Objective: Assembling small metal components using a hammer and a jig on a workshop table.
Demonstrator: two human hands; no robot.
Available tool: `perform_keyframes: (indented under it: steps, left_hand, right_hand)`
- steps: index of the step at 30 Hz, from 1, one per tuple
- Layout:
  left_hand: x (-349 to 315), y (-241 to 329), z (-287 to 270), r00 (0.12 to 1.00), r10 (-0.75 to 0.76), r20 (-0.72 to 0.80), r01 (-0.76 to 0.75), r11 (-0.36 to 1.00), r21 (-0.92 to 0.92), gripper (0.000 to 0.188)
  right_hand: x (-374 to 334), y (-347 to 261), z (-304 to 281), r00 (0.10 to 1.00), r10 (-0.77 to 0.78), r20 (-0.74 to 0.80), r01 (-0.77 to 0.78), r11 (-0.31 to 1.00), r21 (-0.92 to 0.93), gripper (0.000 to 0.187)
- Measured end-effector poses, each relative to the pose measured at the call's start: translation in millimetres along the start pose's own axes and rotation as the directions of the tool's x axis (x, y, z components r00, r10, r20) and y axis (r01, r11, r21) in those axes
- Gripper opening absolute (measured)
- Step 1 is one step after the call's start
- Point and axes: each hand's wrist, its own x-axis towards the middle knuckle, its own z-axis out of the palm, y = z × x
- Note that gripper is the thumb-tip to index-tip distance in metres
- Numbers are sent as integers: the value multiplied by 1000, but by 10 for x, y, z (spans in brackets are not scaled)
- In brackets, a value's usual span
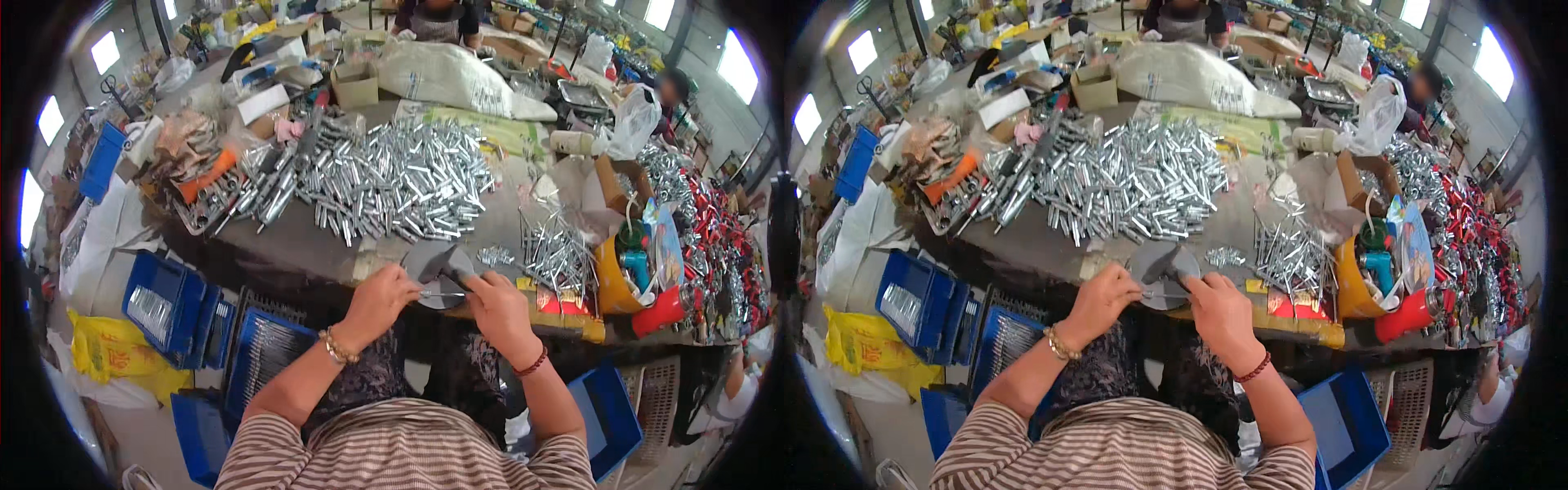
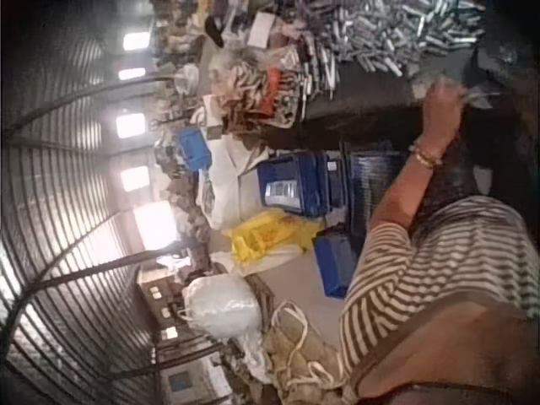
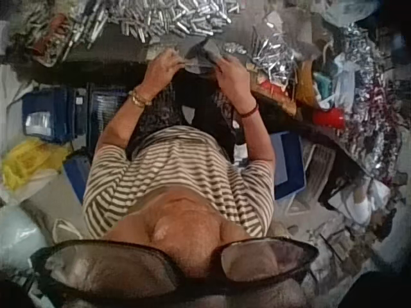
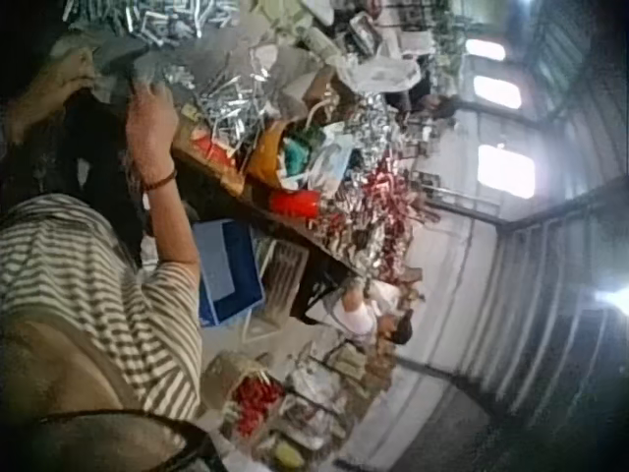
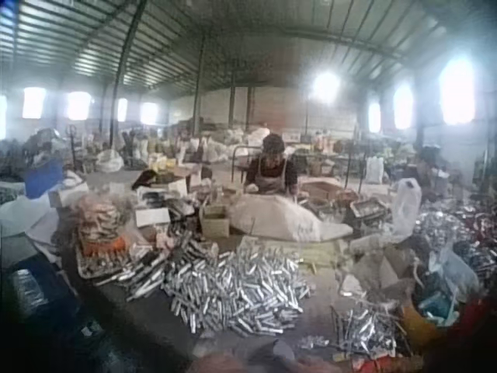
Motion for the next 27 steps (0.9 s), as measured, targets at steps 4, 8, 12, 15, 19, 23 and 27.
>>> perform_keyframes:
  steps: [4, 8, 12, 15, 19, 23, 27]
  left_hand:
    - [-28, 22, 12, 995, -101, 19, 103, 991, -83, 14]
    - [-44, 39, 8, 994, -108, -6, 106, 988, -109, 13]
    - [-68, -4, 29, 995, -103, -6, 101, 986, -135, 15]
    - [-68, -59, 58, 996, -87, -29, 82, 987, -138, 20]
    - [-130, 137, 93, 957, -238, -164, 198, 954, -224, 27]
    - [-217, 151, 212, 887, -427, -173, 332, 853, -402, 33]
    - [-317, 285, 166, 781, -623, -32, 465, 615, -637, 39]
  right_hand:
    - [17, -54, 17, 980, -198, -30, 183, 945, -271, 22]
    - [-179, -245, 107, 995, 18, 96, 3, 975, -220, 21]
    - [-248, -282, 106, 979, 117, 169, -96, 987, -126, 22]
    - [-267, -212, 136, 949, 154, 274, -163, 987, 10, 22]
    - [-306, -222, 183, 944, 174, 281, -244, 940, 237, 24]
    - [-289, -230, 241, 839, 297, 456, -493, 769, 406, 24]
    - [-364, -306, 260, 826, 311, 471, -541, 675, 502, 18]
